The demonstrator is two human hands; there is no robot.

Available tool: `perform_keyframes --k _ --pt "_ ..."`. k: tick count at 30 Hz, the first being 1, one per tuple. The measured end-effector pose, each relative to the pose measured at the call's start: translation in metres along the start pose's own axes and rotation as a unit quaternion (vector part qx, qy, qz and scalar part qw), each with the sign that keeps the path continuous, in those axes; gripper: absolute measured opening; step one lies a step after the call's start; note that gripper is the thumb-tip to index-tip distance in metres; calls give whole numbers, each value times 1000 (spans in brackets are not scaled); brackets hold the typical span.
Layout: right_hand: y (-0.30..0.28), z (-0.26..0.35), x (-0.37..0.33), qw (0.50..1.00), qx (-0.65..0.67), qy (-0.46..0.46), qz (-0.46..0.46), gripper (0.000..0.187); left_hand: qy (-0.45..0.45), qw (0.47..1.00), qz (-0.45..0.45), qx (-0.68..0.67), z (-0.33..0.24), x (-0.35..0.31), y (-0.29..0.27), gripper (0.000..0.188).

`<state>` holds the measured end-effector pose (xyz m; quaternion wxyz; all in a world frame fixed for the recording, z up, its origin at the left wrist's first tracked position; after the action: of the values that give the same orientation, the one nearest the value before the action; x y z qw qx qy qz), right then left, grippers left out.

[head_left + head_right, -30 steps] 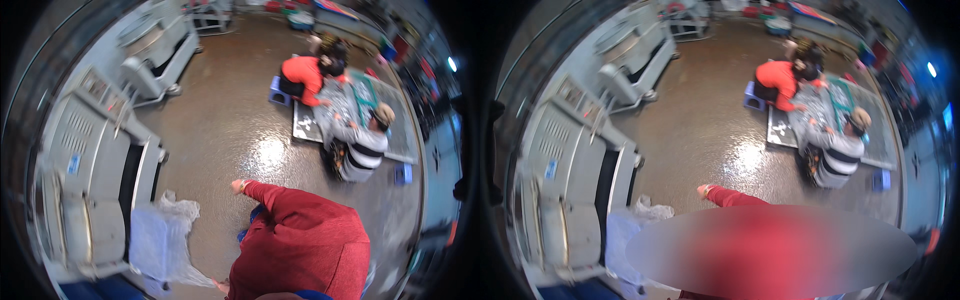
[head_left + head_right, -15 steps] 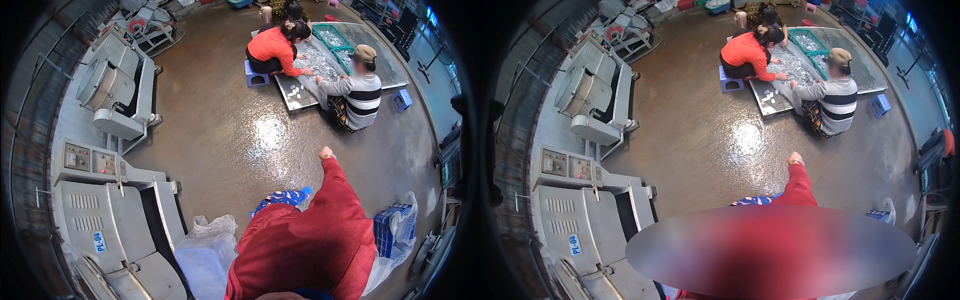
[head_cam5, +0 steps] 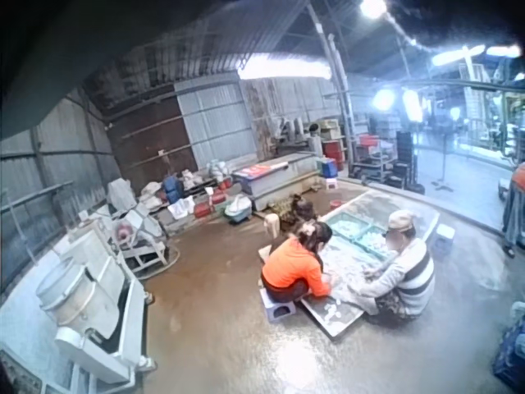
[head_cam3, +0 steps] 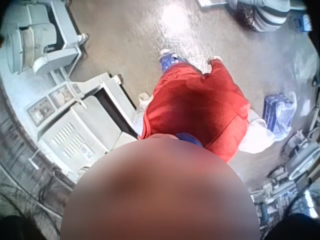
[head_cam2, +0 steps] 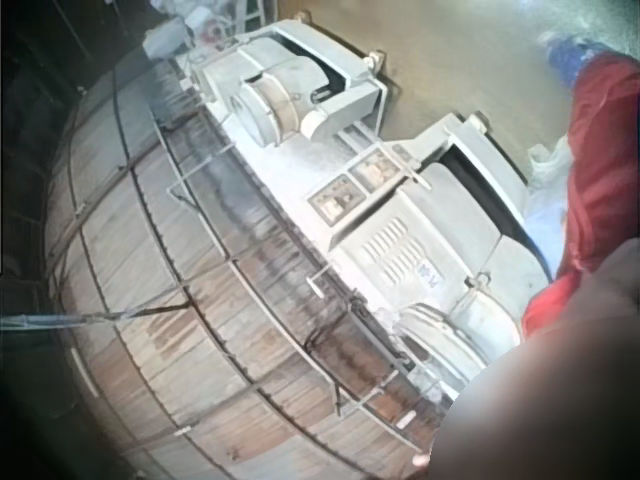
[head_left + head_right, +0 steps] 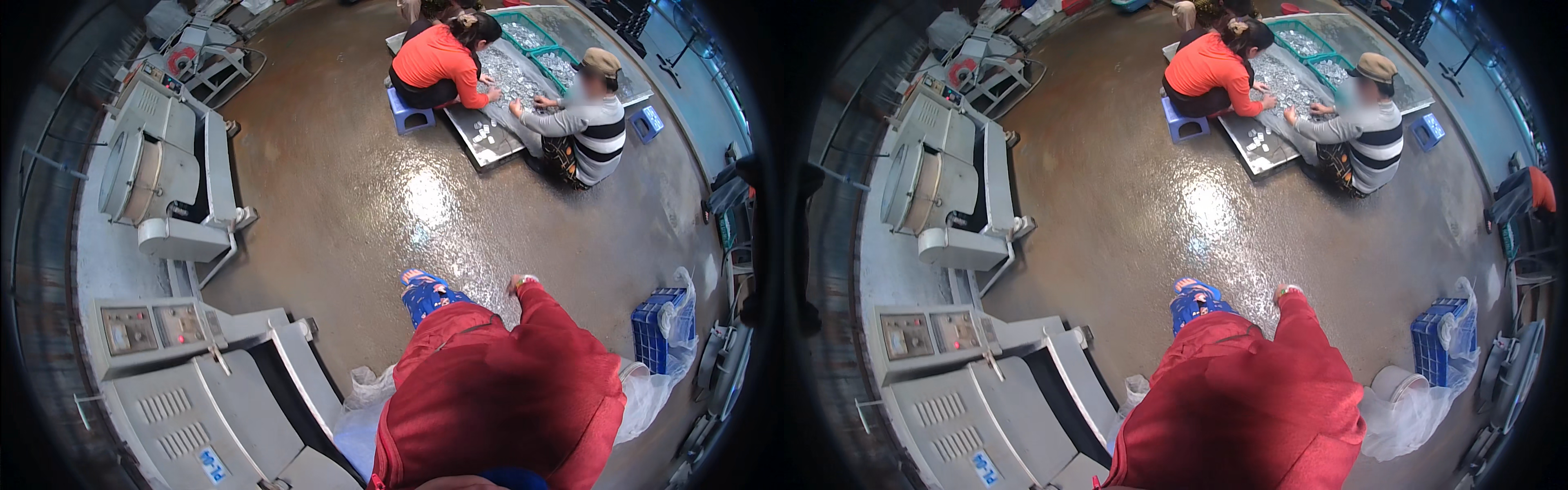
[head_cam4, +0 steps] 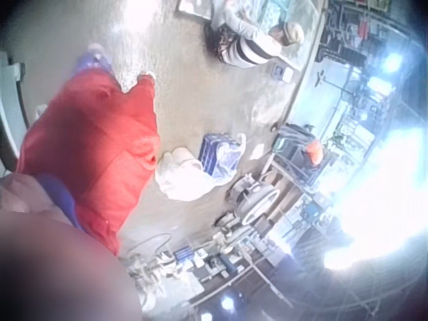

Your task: The person assists in opening a bag of white plastic pellets, then sits on a low stool and uses pliers to trim small white plastic pieces. The trimmed pieces are placed on a metal tray. Other workers are also trimming similar pieces nearby.

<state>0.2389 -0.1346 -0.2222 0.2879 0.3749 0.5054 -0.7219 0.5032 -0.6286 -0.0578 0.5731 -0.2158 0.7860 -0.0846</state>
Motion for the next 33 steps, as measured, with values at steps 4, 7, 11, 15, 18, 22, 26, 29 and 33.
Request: perform_keyframes --k 4,7,11,15,18,22,26,29,33 --pt "-164 99 30 969 39 -70 -233 19 -51 998 6 27 -4 30 -29 50" --pt "-256 200 52 942 56 -167 -284 22 -79 994 33 70 -1 70 -42 50" --pt "-298 323 67 927 152 -235 -249 25 -83 981 134 112 -48 136 -35 50" --pt "-251 411 53 939 195 -222 -175 49 58 951 179 244 -221 155 -5 50" --pt "-202 421 36 950 125 -268 -101 76 101 910 232 329 -359 134 50 54" --pt "-147 255 45 983 153 -104 -16 72 104 812 273 506 -458 113 125 58" --pt "-72 46 16 953 252 126 -117 46 127 734 326 583 -475 109 178 60" --pt "-6 -16 -40 875 373 217 -218 38 175 609 342 694 -465 112 233 51" --pt "29 25 -91 792 510 247 -229 51 349 348 266 828 -459 113 325 51"
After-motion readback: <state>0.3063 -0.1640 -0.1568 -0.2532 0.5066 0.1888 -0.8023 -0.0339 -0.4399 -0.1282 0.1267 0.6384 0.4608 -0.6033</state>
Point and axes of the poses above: each hand's wrist, its own x-axis towards the middle knuckle, its own y-axis out of the palm, z = x × y, the point moved 8 cm from there along x, towards the middle knuckle, and after that the axes turned 10 degrees about -y, right-handed, at the moved point
